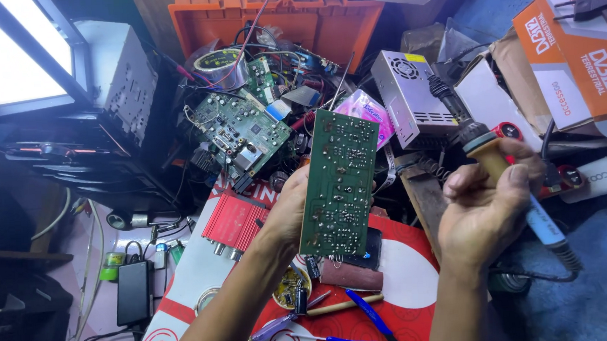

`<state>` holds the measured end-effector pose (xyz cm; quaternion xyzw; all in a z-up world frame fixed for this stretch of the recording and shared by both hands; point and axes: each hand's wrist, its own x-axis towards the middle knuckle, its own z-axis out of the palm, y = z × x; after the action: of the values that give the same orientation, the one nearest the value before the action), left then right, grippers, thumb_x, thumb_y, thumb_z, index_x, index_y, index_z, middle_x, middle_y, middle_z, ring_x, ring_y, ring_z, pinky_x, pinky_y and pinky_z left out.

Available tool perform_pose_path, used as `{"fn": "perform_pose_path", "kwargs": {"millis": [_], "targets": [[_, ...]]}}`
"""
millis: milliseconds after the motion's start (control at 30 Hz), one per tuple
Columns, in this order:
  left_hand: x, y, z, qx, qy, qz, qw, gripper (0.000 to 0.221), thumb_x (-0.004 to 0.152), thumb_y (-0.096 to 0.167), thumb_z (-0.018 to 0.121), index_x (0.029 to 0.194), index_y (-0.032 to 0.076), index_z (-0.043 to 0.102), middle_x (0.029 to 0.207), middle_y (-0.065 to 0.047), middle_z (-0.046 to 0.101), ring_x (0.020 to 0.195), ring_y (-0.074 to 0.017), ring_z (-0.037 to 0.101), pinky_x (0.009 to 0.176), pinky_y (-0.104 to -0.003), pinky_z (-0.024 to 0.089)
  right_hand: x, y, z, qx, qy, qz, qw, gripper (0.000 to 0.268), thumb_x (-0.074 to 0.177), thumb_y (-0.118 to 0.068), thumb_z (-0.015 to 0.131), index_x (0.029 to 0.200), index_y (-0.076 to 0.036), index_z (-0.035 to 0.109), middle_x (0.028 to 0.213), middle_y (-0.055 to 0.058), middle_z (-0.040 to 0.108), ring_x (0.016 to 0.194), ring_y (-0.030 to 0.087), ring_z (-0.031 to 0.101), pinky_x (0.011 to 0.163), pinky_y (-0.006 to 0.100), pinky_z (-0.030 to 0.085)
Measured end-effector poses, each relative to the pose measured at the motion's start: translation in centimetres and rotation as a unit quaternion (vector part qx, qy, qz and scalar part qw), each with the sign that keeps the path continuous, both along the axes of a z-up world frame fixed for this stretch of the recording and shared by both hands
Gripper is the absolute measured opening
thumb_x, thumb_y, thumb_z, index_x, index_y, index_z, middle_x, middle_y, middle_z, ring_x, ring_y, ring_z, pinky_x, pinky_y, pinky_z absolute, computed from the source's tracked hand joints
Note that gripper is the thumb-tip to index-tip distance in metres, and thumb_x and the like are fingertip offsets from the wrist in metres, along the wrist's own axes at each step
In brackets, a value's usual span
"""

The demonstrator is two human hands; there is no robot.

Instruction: Repairing a circuit board using a soldering iron and pliers on a workbench

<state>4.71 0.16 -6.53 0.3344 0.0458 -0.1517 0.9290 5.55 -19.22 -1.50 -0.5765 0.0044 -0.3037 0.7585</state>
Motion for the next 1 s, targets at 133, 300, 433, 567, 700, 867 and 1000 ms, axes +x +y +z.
{"fn": "perform_pose_path", "kwargs": {"millis": [133,300,433,567,700,867,1000], "targets": [[0.2,0.2,0.6,0.007,0.023,0.019,1.000,0.036,0.090,0.013,0.065,0.122,-0.005,0.067,0.100,-0.025,0.076,0.078,-0.0297,0.075,0.067,-0.039,0.064,0.6,-0.4,-1.0,0.013,0.023,-0.002,1.000,0.032,0.099,-0.049,0.053,0.109,-0.019,0.053,0.065,0.006,0.049,0.056,0.013,0.048,0.052,0.024,0.035],[1.5,0.2,-2.3,-0.019,0.024,0.078,0.997,0.016,0.087,0.016,0.074,0.084,0.002,0.067,0.069,-0.008,0.068,0.053,-0.0157,0.063,0.047,-0.031,0.055,0.6,0.7,-0.8,0.041,0.047,-0.043,0.997,0.042,0.097,-0.053,0.057,0.101,-0.011,0.058,0.061,0.005,0.053,0.050,0.011,0.047,0.051,0.022,0.037],[2.2,0.8,-3.1,-0.012,0.026,0.100,0.995,0.017,0.088,0.014,0.074,0.095,0.000,0.070,0.074,-0.011,0.072,0.054,-0.0170,0.067,0.046,-0.031,0.056,0.7,0.7,-0.5,0.067,0.040,-0.053,0.996,0.051,0.089,-0.060,0.057,0.097,-0.010,0.062,0.073,0.003,0.061,0.051,0.009,0.046,0.050,0.020,0.036],[1.8,1.2,-1.7,-0.007,-0.037,0.108,0.993,0.022,0.090,0.014,0.074,0.107,0.001,0.069,0.084,-0.012,0.075,0.061,-0.0168,0.070,0.051,-0.031,0.059,0.6,1.2,-0.2,0.046,0.036,-0.094,0.994,0.047,0.094,-0.060,0.046,0.091,-0.013,0.050,0.069,0.003,0.048,0.050,0.010,0.038,0.047,0.022,0.028],[1.8,1.5,-1.0,0.007,-0.074,0.111,0.991,0.025,0.090,0.010,0.072,0.114,0.003,0.071,0.089,-0.010,0.076,0.066,-0.0153,0.071,0.057,-0.029,0.060,0.6,1.6,-0.3,0.084,0.068,-0.066,0.992,0.055,0.087,-0.067,0.046,0.095,-0.013,0.056,0.073,0.008,0.059,0.049,0.011,0.040,0.047,0.021,0.032],[2.0,1.4,-1.1,-0.045,-0.050,0.113,0.991,0.027,0.089,0.005,0.072,0.116,0.000,0.069,0.094,-0.015,0.076,0.071,-0.0211,0.074,0.062,-0.036,0.063,0.6,1.5,-1.5,0.031,0.033,-0.016,0.999,0.057,0.090,-0.067,0.055,0.106,-0.013,0.053,0.074,0.006,0.055,0.054,0.011,0.049,0.052,0.022,0.040],[2.0,1.2,-1.0,-0.058,-0.033,0.122,0.990,0.029,0.088,0.007,0.074,0.115,-0.001,0.068,0.096,-0.016,0.076,0.075,-0.0246,0.075,0.068,-0.041,0.065,0.1,1.5,-2.3,-0.070,-0.027,0.022,0.997,0.044,0.101,-0.053,0.062,0.111,-0.013,0.048,0.082,0.004,0.054,0.061,0.008,0.051,0.059,0.021,0.040]]}}
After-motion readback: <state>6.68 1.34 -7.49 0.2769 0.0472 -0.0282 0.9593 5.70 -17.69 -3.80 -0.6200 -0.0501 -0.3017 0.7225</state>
